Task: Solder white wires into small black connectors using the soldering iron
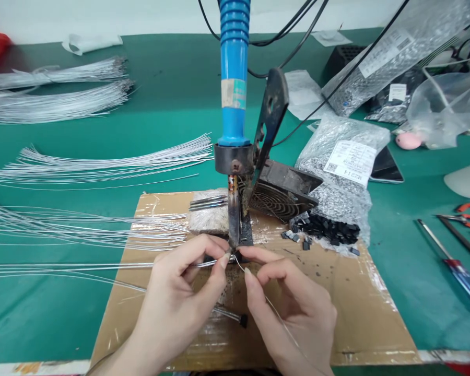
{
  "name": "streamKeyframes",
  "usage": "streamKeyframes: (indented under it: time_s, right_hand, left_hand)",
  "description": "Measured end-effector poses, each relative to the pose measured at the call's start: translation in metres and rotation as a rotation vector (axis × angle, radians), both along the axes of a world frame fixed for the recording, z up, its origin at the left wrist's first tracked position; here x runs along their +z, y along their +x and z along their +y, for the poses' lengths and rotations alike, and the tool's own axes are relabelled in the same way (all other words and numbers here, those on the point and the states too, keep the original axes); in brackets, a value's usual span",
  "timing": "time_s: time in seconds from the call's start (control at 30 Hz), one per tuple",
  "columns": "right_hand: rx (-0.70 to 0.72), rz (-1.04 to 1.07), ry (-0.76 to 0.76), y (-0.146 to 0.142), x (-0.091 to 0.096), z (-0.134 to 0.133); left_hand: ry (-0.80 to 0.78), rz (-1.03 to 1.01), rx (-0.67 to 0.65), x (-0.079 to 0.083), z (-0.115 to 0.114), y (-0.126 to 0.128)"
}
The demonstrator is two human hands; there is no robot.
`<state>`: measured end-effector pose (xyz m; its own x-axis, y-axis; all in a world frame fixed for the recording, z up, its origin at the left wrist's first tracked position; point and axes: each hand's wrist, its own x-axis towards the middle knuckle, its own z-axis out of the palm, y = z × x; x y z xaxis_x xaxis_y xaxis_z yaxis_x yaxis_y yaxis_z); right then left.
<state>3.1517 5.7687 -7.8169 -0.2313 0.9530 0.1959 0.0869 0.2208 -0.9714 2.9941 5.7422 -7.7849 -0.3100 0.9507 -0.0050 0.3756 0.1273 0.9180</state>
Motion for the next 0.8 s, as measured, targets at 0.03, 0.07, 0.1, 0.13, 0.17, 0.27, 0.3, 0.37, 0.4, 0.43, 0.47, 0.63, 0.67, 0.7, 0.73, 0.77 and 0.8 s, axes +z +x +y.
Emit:
streamKeyframes:
  time_s: [0.03,0.07,0.1,0.13,0.17,0.27,0.3,0.37,0.4,0.43,0.47,0.63,0.67,0.7,0.73,0.77,0.8]
  right_hand:
    - [0.003,0.0,-0.002,0.0,0.0002,0.0]
    - [0.003,0.0,-0.008,0.0001,0.0005,0.0]
    - [-0.001,-0.003,-0.018,0.0002,0.0007,-0.0001]
    - [-0.008,-0.006,-0.026,0.0003,0.0008,-0.0001]
    - [-0.013,-0.008,-0.031,0.0004,0.0007,-0.0002]
    - [-0.007,-0.009,-0.027,0.001,-0.0007,-0.0001]
    - [0.0,-0.006,-0.02,0.0012,-0.0015,0.0]
    - [0.01,0.0,-0.008,0.0013,-0.003,0.0002]
    - [0.011,0.005,-0.002,0.0012,-0.0035,0.0003]
    - [0.011,0.014,-0.001,0.0011,-0.0039,0.0003]
    - [0.014,0.024,-0.007,0.0009,-0.0041,0.0002]
    - [0.018,0.06,-0.027,0.0003,-0.0043,-0.0007]
    - [0.015,0.062,-0.022,0.0004,-0.0043,-0.0008]
    - [0.014,0.065,-0.02,0.0005,-0.0044,-0.0009]
    - [0.015,0.067,-0.022,0.0006,-0.0044,-0.0009]
    - [0.019,0.07,-0.025,0.0007,-0.0045,-0.0008]
    - [0.021,0.072,-0.027,0.0008,-0.0046,-0.0006]
  left_hand:
    - [-0.002,0.0,0.0,0.0,0.0001,0.0001]
    - [-0.002,0.0,-0.001,-0.0001,0.0002,0.0003]
    - [-0.004,0.002,-0.001,-0.0003,0.0004,0.0004]
    - [-0.004,0.005,-0.001,-0.0006,0.0006,0.0006]
    - [-0.006,0.008,0.003,-0.0009,0.0008,0.0008]
    - [0.0,0.025,0.008,-0.002,0.0007,0.001]
    - [0.002,0.031,0.005,-0.0024,0.0005,0.0008]
    - [0.003,0.04,0.0,-0.0031,-0.0003,0.0003]
    - [0.0,0.039,-0.003,-0.0032,-0.0007,0.0]
    - [-0.003,0.035,-0.007,-0.0033,-0.001,-0.0002]
    - [-0.004,0.031,-0.011,-0.0033,-0.0013,-0.0004]
    - [0.004,0.025,-0.019,-0.002,-0.0009,-0.0007]
    - [0.004,0.023,-0.02,-0.0017,-0.0006,-0.0006]
    - [0.004,0.021,-0.022,-0.0014,-0.0003,-0.0005]
    - [0.002,0.02,-0.022,-0.0011,-0.0002,-0.0005]
    - [-0.001,0.017,-0.022,-0.0009,-0.0001,-0.0004]
    - [-0.002,0.015,-0.023,-0.0008,-0.0002,-0.0003]
